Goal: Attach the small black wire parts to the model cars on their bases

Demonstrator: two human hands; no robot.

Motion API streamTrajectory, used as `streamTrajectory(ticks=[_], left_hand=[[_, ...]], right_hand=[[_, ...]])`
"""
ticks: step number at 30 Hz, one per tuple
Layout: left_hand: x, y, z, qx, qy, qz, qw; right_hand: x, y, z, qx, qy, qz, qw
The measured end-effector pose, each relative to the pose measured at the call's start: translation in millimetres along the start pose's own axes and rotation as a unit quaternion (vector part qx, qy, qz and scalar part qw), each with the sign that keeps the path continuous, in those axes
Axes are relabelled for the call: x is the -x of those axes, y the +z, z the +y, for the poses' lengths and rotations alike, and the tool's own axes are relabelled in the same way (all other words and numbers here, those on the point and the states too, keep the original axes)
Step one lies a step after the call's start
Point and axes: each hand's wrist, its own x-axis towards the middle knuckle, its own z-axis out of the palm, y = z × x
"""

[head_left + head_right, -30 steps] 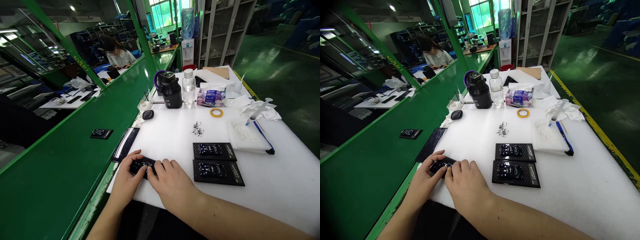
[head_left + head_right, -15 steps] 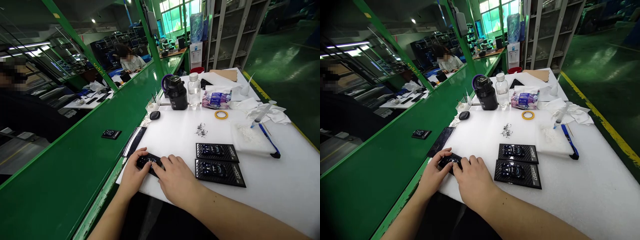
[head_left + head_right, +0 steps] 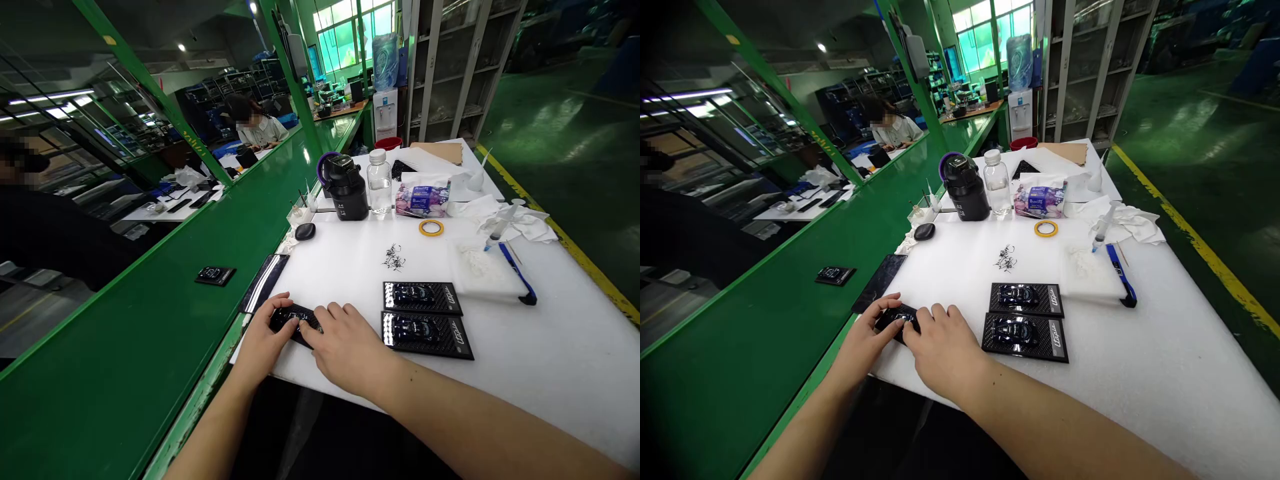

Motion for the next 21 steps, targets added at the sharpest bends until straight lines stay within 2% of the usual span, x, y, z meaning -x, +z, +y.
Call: streamTrajectory(ticks=[9,21], left_hand=[[3.9,2.8,-1.7,0.002,0.02,0.025,0.999],[1.0,-0.5,4.6,0.001,-0.002,0.01,1.0]], right_hand=[[4.4,-0.8,2.4,-0.024,0.008,0.004,1.0],[2.4,1.1,0.4,-0.033,0.019,-0.005,0.999]])
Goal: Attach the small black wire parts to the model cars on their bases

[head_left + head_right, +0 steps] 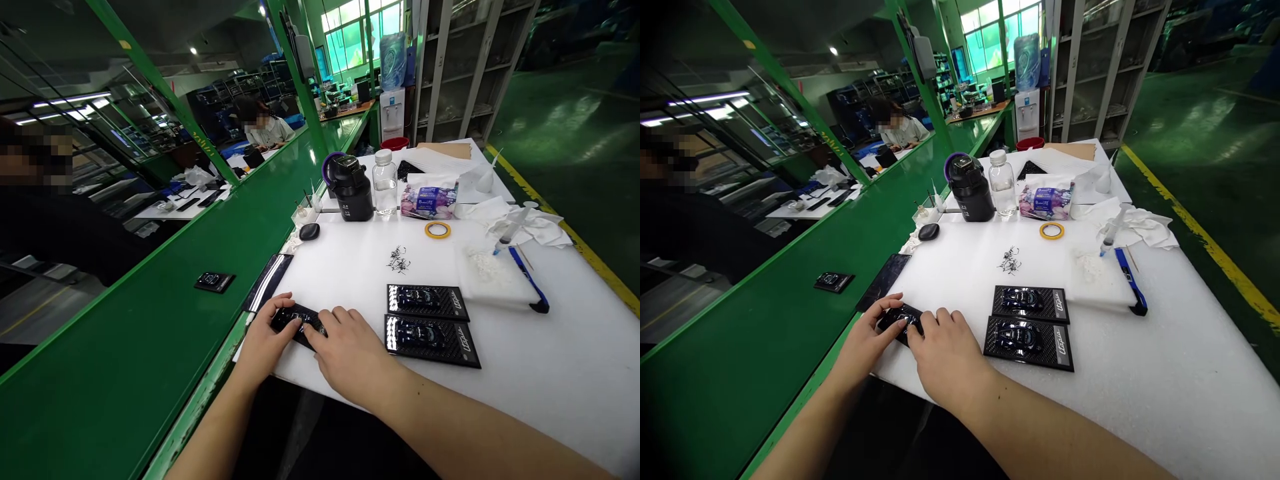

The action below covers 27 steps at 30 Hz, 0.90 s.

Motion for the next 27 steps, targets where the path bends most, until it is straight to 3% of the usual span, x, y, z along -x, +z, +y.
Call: streamTrajectory(ticks=[15,27], left_hand=[[-4,-4.5,8,-0.004,-0.042,-0.026,0.999],[-22,-19.8,14,-0.096,-0.033,-0.105,0.989]], right_hand=[[0,2,0,-0.005,0.011,-0.006,1.0],[-1,-1,0,-0.005,0.011,-0.016,1.0]])
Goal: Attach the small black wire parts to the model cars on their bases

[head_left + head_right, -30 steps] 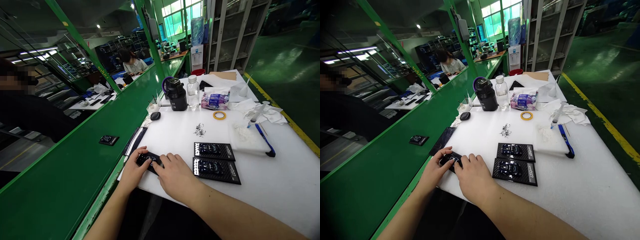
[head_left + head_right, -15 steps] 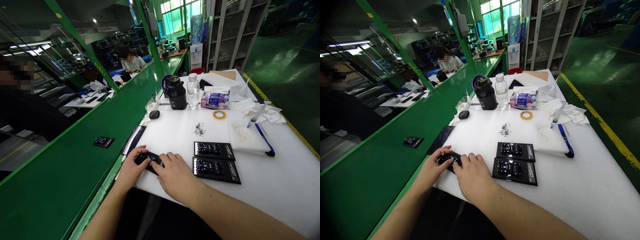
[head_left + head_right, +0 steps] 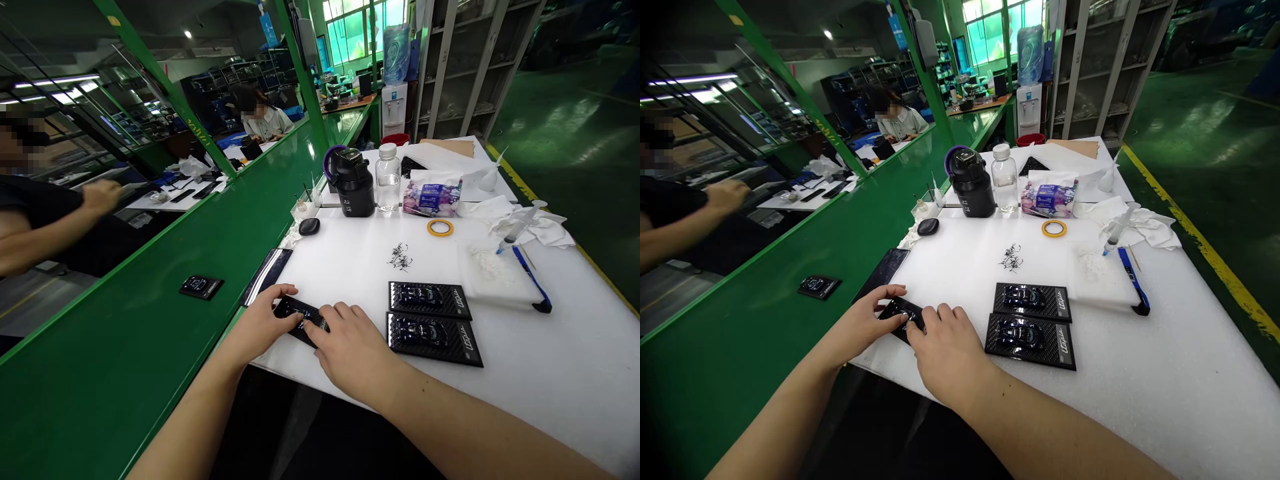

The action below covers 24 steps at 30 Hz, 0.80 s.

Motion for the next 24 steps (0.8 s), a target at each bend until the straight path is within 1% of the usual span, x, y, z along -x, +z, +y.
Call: streamTrajectory(ticks=[6,12,16,19,22,24], left_hand=[[-3,-2.0,-1,-0.016,0.013,-0.005,1.0],[0,-2.4,0,-0.022,0.02,-0.005,1.0],[6,3.7,-8,-0.013,0.03,0.02,0.999],[10,11.1,-13,0.02,0.026,0.051,0.998],[13,16.2,-14,0.048,0.026,0.075,0.996],[13,17.4,-14,0.054,0.028,0.078,0.995]], right_hand=[[1,-4,3,-0.013,-0.011,-0.002,1.0],[1,-4,0,-0.005,-0.007,-0.007,1.0],[1,-2,-2,0.003,-0.006,-0.003,1.0],[2,-2,-2,0.005,-0.01,0.003,1.0],[2,-4,-2,0.005,-0.008,0.002,1.0],[2,-5,-2,0.005,-0.006,0.0,1.0]])
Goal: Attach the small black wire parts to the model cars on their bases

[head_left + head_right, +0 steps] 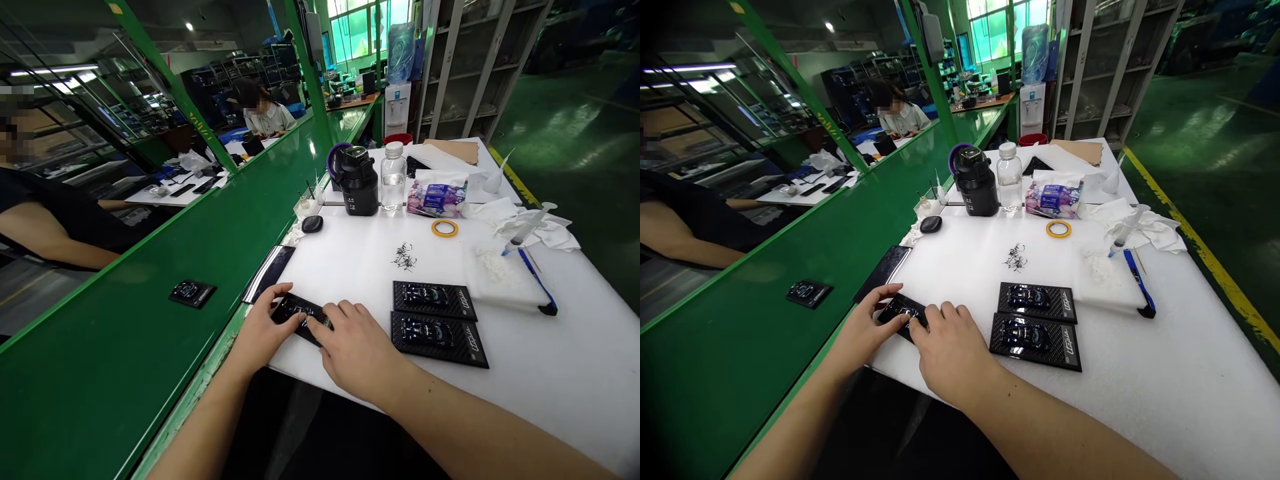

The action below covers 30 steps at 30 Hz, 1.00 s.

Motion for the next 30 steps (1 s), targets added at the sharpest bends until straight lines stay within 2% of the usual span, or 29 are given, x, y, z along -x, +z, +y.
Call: streamTrajectory(ticks=[9,15,18,30], left_hand=[[-3,-5.0,-9,0.1,-0.007,-0.024,0.995],[0,1.0,0,0.01,-0.009,-0.007,1.0],[-1,1.5,1,0.003,-0.01,-0.007,1.0],[-19,-17.5,15,-0.1,0.011,-0.087,0.991]], right_hand=[[-5,3,-6,0.024,0.006,0.002,1.0],[-6,10,-8,0.034,0.007,0.009,0.999],[-6,10,-8,0.038,0.009,0.006,0.999],[-6,10,-9,0.05,0.01,0.006,0.999]])
